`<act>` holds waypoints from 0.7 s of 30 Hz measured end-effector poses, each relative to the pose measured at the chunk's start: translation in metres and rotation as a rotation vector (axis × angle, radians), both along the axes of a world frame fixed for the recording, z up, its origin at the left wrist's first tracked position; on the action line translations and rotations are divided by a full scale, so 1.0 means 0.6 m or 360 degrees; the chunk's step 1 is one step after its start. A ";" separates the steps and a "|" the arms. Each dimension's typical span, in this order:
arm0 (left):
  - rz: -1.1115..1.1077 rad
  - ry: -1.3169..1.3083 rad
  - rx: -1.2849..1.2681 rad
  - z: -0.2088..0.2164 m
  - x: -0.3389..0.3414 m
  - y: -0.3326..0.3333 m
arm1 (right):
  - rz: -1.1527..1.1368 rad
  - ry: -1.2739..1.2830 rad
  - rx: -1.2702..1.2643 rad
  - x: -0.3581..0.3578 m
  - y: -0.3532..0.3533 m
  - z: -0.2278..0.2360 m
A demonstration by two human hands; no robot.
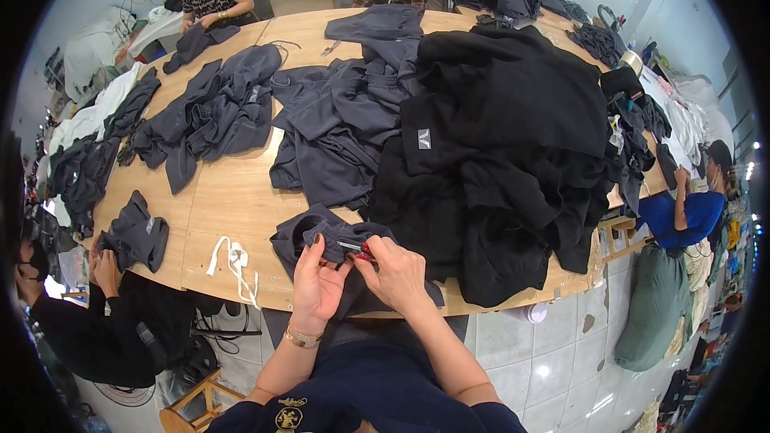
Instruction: Trimming loose threads and cleaning garment labels using thread snippers in a textile factory.
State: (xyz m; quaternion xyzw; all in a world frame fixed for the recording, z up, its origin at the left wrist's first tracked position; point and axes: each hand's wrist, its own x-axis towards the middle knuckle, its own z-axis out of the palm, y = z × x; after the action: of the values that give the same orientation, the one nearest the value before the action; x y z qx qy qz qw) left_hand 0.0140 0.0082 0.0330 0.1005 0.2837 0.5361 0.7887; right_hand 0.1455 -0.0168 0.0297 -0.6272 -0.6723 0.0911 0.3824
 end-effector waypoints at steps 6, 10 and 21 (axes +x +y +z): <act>0.0002 0.0020 0.0041 0.000 0.001 0.000 | -0.0003 0.0080 0.0003 -0.001 0.003 0.001; 0.0000 0.0019 0.0041 0.004 -0.001 -0.001 | 0.0000 0.0324 -0.0081 0.000 0.000 0.001; 0.0111 0.0174 0.0216 -0.003 0.020 -0.010 | 0.0066 0.0997 0.0013 -0.037 0.019 -0.001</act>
State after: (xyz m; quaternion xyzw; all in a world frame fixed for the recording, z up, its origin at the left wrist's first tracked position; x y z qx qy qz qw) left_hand 0.0257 0.0022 0.0313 0.1729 0.2926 0.5748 0.7444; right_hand 0.1236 -0.0052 0.0293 -0.5533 -0.5348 0.2849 0.5716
